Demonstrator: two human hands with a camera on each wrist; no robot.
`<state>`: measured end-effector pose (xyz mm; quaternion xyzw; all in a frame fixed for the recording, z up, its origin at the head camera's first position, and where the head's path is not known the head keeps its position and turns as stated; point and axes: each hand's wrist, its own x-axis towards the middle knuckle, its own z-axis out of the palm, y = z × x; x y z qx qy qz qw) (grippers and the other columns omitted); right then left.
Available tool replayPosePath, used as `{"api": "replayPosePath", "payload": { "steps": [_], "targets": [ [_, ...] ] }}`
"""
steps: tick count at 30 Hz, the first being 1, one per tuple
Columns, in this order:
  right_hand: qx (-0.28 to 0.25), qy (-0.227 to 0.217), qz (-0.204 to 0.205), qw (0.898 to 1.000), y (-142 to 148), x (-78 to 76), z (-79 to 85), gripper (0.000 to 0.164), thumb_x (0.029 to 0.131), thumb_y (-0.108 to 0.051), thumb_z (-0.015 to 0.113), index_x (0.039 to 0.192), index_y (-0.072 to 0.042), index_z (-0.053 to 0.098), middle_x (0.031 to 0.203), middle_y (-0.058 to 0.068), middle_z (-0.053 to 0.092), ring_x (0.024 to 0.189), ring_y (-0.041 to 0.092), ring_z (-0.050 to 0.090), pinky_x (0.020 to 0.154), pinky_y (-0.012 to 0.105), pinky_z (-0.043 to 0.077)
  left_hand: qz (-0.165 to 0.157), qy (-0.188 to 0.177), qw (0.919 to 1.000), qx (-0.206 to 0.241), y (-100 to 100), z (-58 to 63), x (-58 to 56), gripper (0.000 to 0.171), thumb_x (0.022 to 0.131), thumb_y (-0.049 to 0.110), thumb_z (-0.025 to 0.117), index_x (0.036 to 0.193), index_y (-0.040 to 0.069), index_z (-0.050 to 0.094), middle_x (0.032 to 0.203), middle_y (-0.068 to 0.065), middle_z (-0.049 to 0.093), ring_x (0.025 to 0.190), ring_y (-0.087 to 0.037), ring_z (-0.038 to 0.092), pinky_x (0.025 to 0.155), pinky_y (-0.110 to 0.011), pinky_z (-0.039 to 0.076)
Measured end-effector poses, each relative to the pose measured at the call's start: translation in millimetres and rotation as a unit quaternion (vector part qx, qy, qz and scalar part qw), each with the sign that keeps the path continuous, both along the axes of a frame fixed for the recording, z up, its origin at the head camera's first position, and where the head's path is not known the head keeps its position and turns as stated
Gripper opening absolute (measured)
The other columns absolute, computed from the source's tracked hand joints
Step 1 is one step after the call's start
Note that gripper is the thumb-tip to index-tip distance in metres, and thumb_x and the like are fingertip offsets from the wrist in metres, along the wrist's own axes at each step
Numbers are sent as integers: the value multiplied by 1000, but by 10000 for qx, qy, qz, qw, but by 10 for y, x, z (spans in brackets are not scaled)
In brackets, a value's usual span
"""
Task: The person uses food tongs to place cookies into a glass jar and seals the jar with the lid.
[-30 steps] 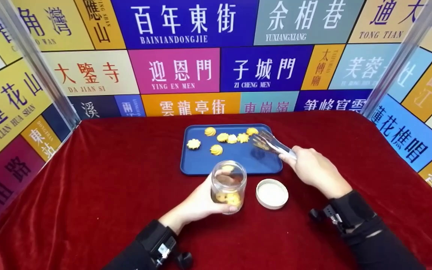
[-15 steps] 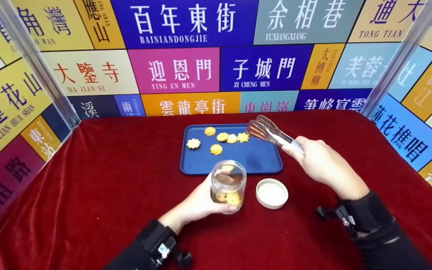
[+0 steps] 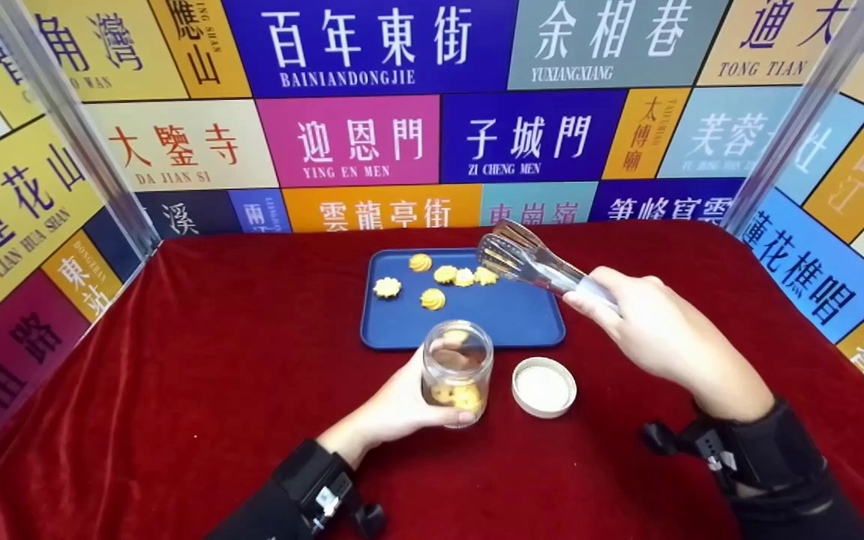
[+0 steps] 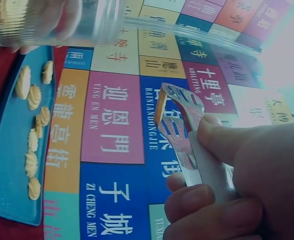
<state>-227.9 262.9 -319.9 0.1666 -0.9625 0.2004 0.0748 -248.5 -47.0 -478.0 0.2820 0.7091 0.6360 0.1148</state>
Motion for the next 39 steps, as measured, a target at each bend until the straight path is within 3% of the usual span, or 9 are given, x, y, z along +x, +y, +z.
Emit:
{"api": "replayPosePath", "payload": {
  "steps": [11,19,27,39],
  "targets": [
    [121,-98,396,9991,-60,162,99,39,106,-58,57,107,-20,65,73,-4,54,65,15,50,62,35,41,-78,31,9999,95,2,-10,-13,92,80,8,93,153,2,39,140,-9,64,127,-20,62,111,-33,48],
    [394,-372,820,9952,-111,258,118,39,104,-63,56,108,-25,66,71,-11,54,64,10,49,60,31,40,-192,0,9995,259,5,-33,-33,92,81,8,93,155,9,38,141,-8,64,129,-22,62,112,-36,48],
    [660,-516,1177,9895,-151,259,74,36,104,-63,56,101,-28,65,69,-13,51,63,7,49,58,29,40,-178,-77,9997,169,4,-16,-24,104,80,10,93,161,22,29,140,-5,65,127,-21,63,113,-38,48],
    [716,-638,1312,9867,-167,227,30,42,103,-67,53,99,-27,65,69,-13,52,61,6,49,57,28,40,-179,-110,9997,152,-2,-3,-13,101,80,9,93,160,22,33,137,-2,67,125,-21,64,112,-38,48]
  ]
}}
